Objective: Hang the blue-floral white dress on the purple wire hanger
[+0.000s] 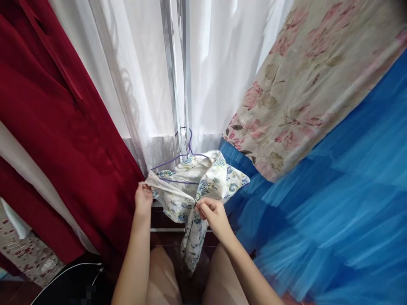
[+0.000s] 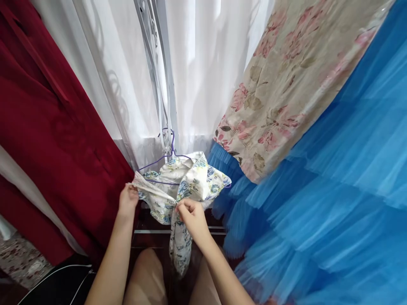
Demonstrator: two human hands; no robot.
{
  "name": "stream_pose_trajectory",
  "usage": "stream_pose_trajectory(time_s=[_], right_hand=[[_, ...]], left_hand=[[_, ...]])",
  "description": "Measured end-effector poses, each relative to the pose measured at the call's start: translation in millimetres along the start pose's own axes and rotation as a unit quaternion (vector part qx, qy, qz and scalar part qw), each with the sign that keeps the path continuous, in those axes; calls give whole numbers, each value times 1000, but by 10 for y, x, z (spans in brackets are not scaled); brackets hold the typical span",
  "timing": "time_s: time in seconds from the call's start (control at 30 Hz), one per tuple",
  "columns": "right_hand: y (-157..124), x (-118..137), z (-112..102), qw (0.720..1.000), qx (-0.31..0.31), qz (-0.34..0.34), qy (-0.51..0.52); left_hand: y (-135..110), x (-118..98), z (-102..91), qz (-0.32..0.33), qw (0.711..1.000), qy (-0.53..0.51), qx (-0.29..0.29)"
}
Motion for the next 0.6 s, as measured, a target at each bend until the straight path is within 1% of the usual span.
stream_pose_trajectory(time_s=[0.07,0.1,0.17,0.23,0.27,0.3,0.33,0.37,0.4,0.43,0.47,0.53,0.57,0.6], right_hand=[[37,-79,-190,999,-32,5,23],[46,-135,-324,998,-52,7,31],[19,-302,-649,994,-103,16,32],[-92,-559,-985,987,-157,36,15],[-175,-715,-1129,983,-179,52,1],[-263,-880,-1234,979,-187,73,-18],[-347,-1042,-1291,978,-180,98,-39],[-419,-1201,-1294,978,-151,131,-60],[-482,-1314,-1275,976,-121,157,-85],[-529,-1356,-1267,973,-109,166,-115],[-554,-1317,-1279,969,-120,158,-148],[-541,-1037,-1294,959,-175,99,-202],[-501,-878,-1243,959,-182,71,-206],[-440,-759,-1146,966,-161,60,-190]], left_hand=[[-152,443,-85,-54,998,22,5],[-254,648,-104,-76,996,34,12],[-484,997,-82,-113,991,55,46],[-732,1247,13,-146,981,73,101],[-857,1329,79,-161,975,80,130],[-980,1381,152,-175,968,83,156],[-1098,1394,235,-183,962,85,182],[-1212,1365,335,-182,956,86,212],[-1325,1297,450,-171,950,88,246],[-1445,1198,575,-153,941,93,286],[-1578,1080,704,-131,929,103,329],[-1890,847,938,-94,892,134,421],[-2065,755,1027,-85,869,154,463],[-2246,680,1096,-76,843,178,502]])
Point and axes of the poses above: each hand's wrist, its own y-axis towards the middle knuckle, its own z-axis out of the palm, x = y × z, the point moved 9 cm from there along y, towards the middle knuckle, and after that the axes turned 1 degree about x, right-handed, at the moved point
